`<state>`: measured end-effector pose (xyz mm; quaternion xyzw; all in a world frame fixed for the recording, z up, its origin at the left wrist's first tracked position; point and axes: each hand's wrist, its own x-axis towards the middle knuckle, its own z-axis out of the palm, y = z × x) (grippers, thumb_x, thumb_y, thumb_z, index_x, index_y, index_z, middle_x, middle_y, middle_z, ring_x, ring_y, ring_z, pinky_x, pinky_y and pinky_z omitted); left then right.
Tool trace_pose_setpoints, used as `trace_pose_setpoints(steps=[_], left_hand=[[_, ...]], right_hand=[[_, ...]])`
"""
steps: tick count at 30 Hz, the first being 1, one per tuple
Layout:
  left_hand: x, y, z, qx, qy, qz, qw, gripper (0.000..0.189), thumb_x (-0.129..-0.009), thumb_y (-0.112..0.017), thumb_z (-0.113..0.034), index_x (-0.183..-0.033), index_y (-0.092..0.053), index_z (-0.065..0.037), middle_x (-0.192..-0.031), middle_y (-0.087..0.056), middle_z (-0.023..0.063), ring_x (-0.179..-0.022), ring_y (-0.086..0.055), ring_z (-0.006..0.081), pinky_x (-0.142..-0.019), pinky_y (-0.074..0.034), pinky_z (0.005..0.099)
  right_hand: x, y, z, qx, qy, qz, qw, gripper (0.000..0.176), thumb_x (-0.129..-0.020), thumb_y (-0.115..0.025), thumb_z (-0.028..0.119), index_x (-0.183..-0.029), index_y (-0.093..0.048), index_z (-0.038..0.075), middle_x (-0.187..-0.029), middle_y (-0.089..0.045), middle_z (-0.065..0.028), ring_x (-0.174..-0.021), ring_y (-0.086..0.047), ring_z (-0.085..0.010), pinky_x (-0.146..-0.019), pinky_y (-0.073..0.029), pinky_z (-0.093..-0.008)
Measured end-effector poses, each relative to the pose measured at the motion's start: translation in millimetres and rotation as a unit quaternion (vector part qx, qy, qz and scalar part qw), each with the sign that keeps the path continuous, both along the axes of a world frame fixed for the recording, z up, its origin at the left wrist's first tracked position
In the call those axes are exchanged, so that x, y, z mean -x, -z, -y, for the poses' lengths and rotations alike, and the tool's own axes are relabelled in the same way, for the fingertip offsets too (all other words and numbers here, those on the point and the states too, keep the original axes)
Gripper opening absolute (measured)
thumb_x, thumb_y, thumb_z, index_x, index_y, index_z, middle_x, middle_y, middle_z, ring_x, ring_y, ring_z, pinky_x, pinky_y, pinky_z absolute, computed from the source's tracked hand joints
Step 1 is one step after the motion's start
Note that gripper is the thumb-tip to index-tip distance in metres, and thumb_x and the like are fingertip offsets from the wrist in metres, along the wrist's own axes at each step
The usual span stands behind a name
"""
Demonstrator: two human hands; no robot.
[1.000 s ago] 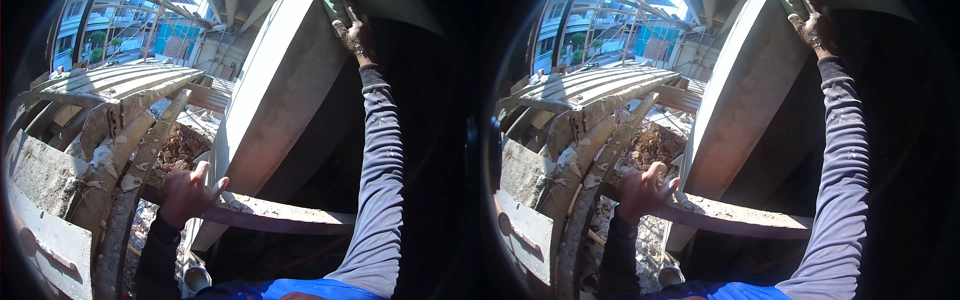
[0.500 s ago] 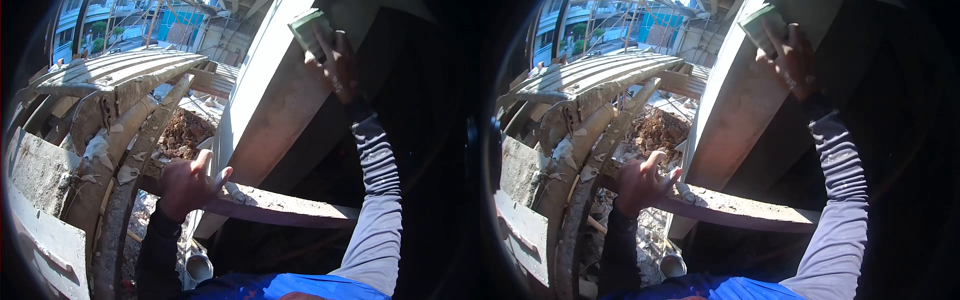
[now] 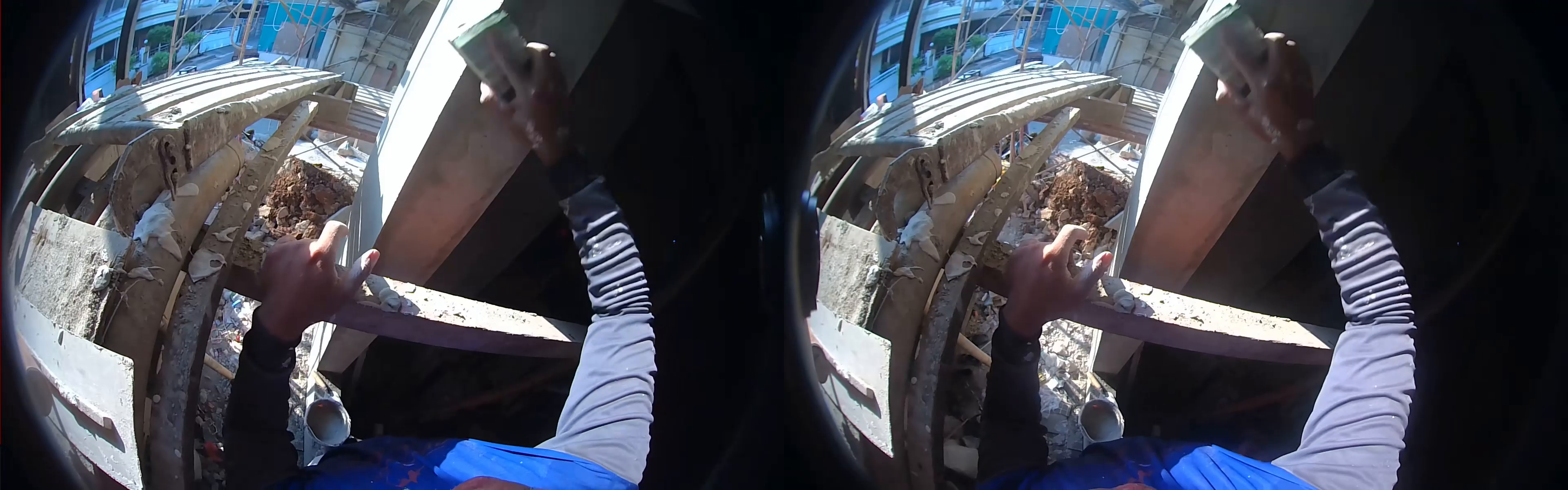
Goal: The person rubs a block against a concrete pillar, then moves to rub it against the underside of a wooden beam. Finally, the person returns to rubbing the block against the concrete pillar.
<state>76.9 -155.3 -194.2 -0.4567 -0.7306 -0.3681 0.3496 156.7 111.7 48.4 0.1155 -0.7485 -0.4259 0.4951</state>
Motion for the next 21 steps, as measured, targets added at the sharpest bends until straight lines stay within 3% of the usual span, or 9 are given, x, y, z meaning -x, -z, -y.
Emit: trace_pose_setpoints(steps=[3,5,8,9,10,13,15,17,21], left_hand=[[1,1,0,-0.002,0.004,0.008,1.0,0.033,-0.079,-0.074,-0.04,-0.093,-0.059,-0.013,-0.051,-0.047,-0.0011,-0.045,-0.051,0.0222,-0.048,-0.042,0.0365],[0,4,-2,-0.033,0.015,-0.01,0.999,0.033,-0.079,-0.074,-0.04,-0.093,-0.059,-0.014,-0.05,-0.047,-0.0014,-0.045,-0.051,0.0212,-0.048,-0.041,0.036],[2,-2,-2,-0.024,0.014,-0.006,1.0,0.035,-0.081,-0.07,-0.043,-0.091,-0.062,-0.011,-0.05,-0.052,0.0036,-0.045,-0.056,0.023,-0.045,-0.044,0.0364],[-1,-4,-2,-0.005,0.016,0.002,1.0,0.037,-0.082,-0.068,-0.045,-0.089,-0.063,-0.01,-0.05,-0.055,0.0061,-0.044,-0.058,0.0242,-0.043,-0.045,0.0367],[-2,-5,-1,0.007,0.015,0.018,1.0,0.036,-0.082,-0.068,-0.045,-0.089,-0.063,-0.01,-0.051,-0.055,0.0061,-0.045,-0.059,0.0243,-0.044,-0.045,0.0367],[-5,-9,0,0.025,0.014,0.066,0.997,0.033,-0.082,-0.068,-0.043,-0.087,-0.062,-0.011,-0.052,-0.056,0.0066,-0.046,-0.06,0.0255,-0.045,-0.047,0.0372],[-1,-5,-1,-0.007,0.018,0.02,1.0,0.033,-0.081,-0.069,-0.043,-0.087,-0.062,-0.011,-0.051,-0.056,0.0068,-0.046,-0.06,0.0262,-0.045,-0.047,0.0377],[-1,-1,-2,-0.015,0.016,0.002,1.0,0.035,-0.081,-0.07,-0.043,-0.092,-0.06,-0.011,-0.053,-0.055,0.0053,-0.046,-0.058,0.0253,-0.046,-0.045,0.0376],[-1,6,0,-0.003,-0.001,-0.021,1.0,0.04,-0.081,-0.071,-0.044,-0.101,-0.056,-0.013,-0.059,-0.055,0.0028,-0.048,-0.056,0.024,-0.048,-0.043,0.0379]], right_hand=[[-25,84,-24,0.0,-0.019,0.159,0.987,0.068,-0.071,-0.077,0.027,-0.134,-0.053,0.026,-0.103,-0.051,-0.0185,-0.094,-0.053,-0.0345,-0.087,-0.046,-0.0424],[-23,54,-44,0.073,-0.018,0.143,0.987,0.066,-0.074,-0.075,0.031,-0.135,-0.052,0.026,-0.105,-0.052,-0.0204,-0.097,-0.053,-0.0353,-0.084,-0.047,-0.0434],[-6,-58,-19,-0.04,0.014,0.012,0.999,0.062,-0.077,-0.072,0.033,-0.135,-0.052,0.023,-0.107,-0.052,-0.0229,-0.098,-0.053,-0.0367,-0.082,-0.047,-0.0452],[-3,-87,-11,-0.006,0.053,-0.051,0.997,0.062,-0.077,-0.069,0.034,-0.134,-0.052,0.018,-0.116,-0.054,-0.0223,-0.1,-0.054,-0.0376,-0.087,-0.046,-0.0467],[0,-101,-10,0.028,0.091,-0.113,0.989,0.061,-0.077,-0.066,0.034,-0.133,-0.052,0.013,-0.125,-0.055,-0.0217,-0.102,-0.056,-0.0384,-0.092,-0.044,-0.0483],[17,-93,-31,0.004,-0.023,-0.147,0.989,0.056,-0.077,-0.067,0.035,-0.128,-0.057,0.015,-0.119,-0.056,-0.0195,-0.103,-0.054,-0.0372,-0.092,-0.044,-0.0488],[4,-2,-13,0.104,0.032,-0.044,0.993,0.065,-0.077,-0.07,0.033,-0.137,-0.05,0.023,-0.11,-0.052,-0.0236,-0.098,-0.053,-0.0385,-0.081,-0.048,-0.0463],[-24,80,-13,0.061,0.043,0.091,0.993,0.068,-0.069,-0.076,0.031,-0.133,-0.055,0.027,-0.112,-0.046,-0.0161,-0.097,-0.051,-0.0339,-0.085,-0.045,-0.0459],[-48,106,-18,0.038,0.015,0.282,0.959,0.065,-0.065,-0.078,0.027,-0.127,-0.06,0.029,-0.114,-0.047,-0.0124,-0.1,-0.051,-0.0307,-0.086,-0.045,-0.043]])
